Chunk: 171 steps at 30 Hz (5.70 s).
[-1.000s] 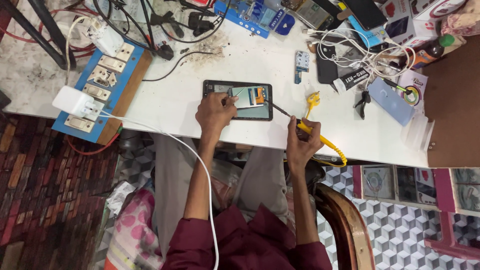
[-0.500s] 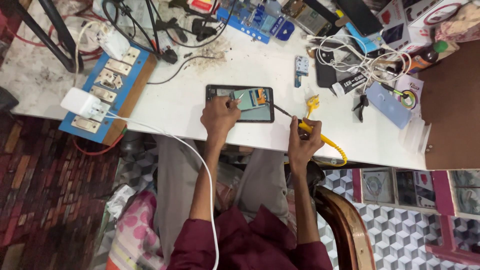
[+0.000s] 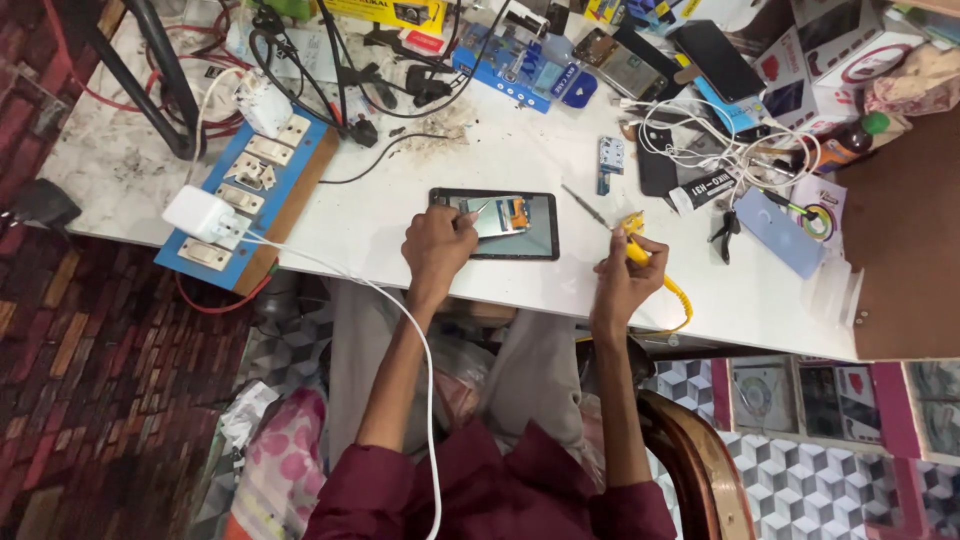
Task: The person uses a soldering iron and tweezers to work on the exposed circuit board of a disassembled tablet. They repeatedly apply the soldering iron to various points on the board while holding components with tweezers.
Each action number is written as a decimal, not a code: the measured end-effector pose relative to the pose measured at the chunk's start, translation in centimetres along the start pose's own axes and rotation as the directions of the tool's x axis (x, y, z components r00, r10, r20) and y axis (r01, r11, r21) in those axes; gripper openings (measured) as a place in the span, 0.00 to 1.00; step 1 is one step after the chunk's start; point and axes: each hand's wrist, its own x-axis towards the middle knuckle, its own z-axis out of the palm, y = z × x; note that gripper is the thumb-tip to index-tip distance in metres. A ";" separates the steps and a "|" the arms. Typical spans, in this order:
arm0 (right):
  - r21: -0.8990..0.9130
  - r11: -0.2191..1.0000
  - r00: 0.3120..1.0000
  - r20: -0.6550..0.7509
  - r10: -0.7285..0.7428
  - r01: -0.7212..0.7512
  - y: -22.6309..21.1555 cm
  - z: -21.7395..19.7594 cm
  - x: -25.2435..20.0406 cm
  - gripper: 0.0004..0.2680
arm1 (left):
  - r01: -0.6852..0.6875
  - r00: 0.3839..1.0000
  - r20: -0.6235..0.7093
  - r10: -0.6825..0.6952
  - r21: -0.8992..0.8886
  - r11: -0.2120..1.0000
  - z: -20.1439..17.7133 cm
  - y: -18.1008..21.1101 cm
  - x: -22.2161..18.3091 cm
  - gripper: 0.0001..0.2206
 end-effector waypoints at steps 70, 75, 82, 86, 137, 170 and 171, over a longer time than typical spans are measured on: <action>-0.417 0.901 0.966 0.258 -0.006 0.117 -2.4 0.9 -1.8 0.09 | 0.053 0.998 0.034 -0.055 0.066 0.996 -1.0 0.4 0.3 0.14; -0.438 0.890 0.965 0.262 -0.012 0.130 -2.4 0.9 -1.9 0.09 | 0.049 0.998 0.023 -0.051 0.067 0.997 -1.0 0.3 0.3 0.14; -0.424 0.897 0.966 0.260 -0.013 0.126 -2.4 0.8 -2.1 0.09 | 0.048 0.998 0.044 -0.050 0.030 0.998 -0.9 0.2 0.5 0.09; -0.424 0.900 0.968 0.249 0.007 0.102 -2.4 0.9 -2.2 0.09 | 0.054 0.997 0.049 -0.056 0.058 0.997 -1.0 0.2 0.6 0.11; -0.455 0.877 0.979 0.193 -0.069 0.152 -2.2 0.6 -1.8 0.09 | 0.129 0.987 0.071 -0.141 0.145 0.981 -0.3 0.0 1.6 0.14; -0.388 0.914 0.958 0.287 -0.002 0.118 -2.8 1.1 -2.3 0.09 | 0.120 0.988 0.083 -0.132 0.132 0.984 -0.6 0.6 1.5 0.12; -0.389 0.914 0.959 0.284 -0.001 0.116 -2.8 1.2 -2.3 0.09 | 0.117 0.988 0.085 -0.129 0.135 0.984 -0.6 0.6 1.5 0.12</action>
